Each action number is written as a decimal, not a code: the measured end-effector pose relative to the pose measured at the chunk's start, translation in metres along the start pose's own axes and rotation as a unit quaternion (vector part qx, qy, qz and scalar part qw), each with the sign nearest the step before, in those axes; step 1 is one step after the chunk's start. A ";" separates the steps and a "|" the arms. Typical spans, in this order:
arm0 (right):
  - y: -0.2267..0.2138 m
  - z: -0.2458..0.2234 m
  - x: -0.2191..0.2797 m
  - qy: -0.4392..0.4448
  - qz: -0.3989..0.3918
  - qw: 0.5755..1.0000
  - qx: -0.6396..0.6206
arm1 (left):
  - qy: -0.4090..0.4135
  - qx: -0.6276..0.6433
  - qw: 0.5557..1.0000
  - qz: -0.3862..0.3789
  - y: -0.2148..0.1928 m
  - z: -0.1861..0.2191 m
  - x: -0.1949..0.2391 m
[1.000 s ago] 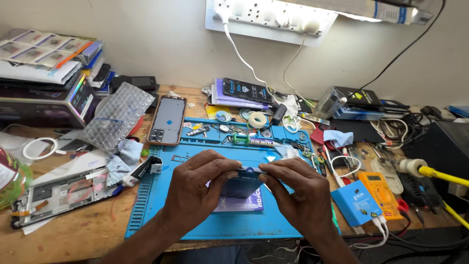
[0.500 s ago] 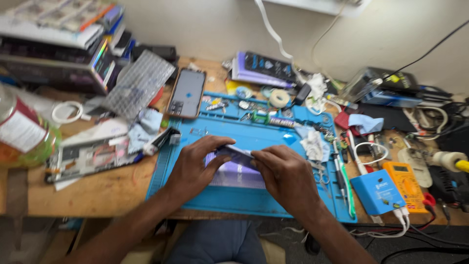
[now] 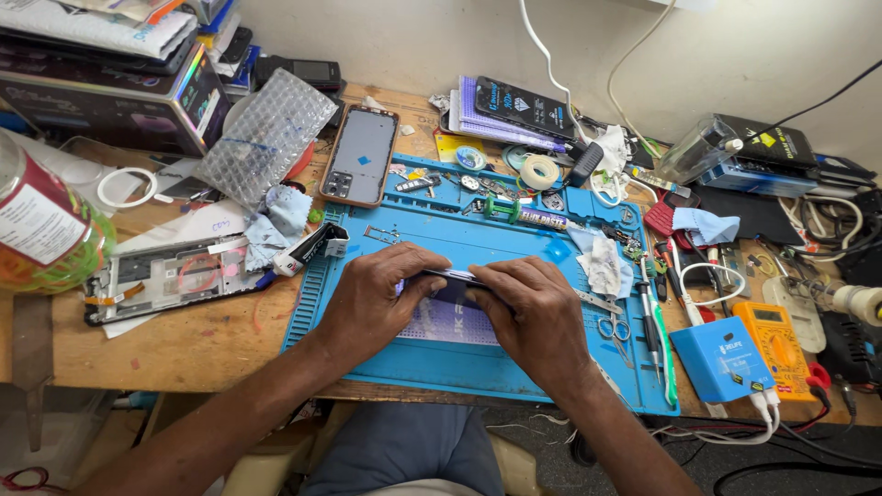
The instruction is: The person disassembles a smartphone, removes the battery, and applies adhesive to the internal frame. They then reposition the battery and use a screwdriver to secure internal components. The work is performed on a cluttered workbench with various tools and phone parts visible.
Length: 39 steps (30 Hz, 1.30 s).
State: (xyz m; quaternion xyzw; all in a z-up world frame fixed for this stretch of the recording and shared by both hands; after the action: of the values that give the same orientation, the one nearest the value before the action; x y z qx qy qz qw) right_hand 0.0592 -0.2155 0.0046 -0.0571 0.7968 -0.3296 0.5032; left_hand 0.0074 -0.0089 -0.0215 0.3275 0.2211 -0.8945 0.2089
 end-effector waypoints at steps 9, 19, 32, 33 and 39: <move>-0.002 0.013 0.013 0.025 0.032 0.999 -0.007 | -0.028 -0.010 0.999 -0.011 -0.003 -0.006 0.001; -0.016 0.025 0.023 0.075 0.053 0.996 -0.001 | -0.039 -0.045 0.998 -0.035 -0.006 0.002 -0.005; -0.031 0.032 0.024 0.097 0.072 0.993 0.012 | 0.172 -0.110 0.975 -0.091 0.038 0.022 -0.020; -0.030 0.034 0.026 0.095 0.075 0.992 0.019 | 0.178 -0.111 0.974 -0.088 0.038 0.022 -0.019; -0.036 0.044 0.031 0.128 0.075 0.989 -0.020 | 0.173 -0.107 0.976 -0.072 0.038 0.024 -0.019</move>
State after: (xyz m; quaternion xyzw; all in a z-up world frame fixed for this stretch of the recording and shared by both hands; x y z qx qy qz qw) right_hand 0.0719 -0.2774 -0.0103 0.0354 0.8632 -0.2796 0.4190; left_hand 0.0281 -0.0480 -0.0023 0.4358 0.3718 -0.8082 0.1363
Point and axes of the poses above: each hand's wrist, its own x-axis away from the middle knuckle, its own y-axis out of the palm, z = x × y, the point moved 1 cm from there along -x, towards the middle knuckle, and after that the axes turned 15 degrees about z, right-handed, at the moved point
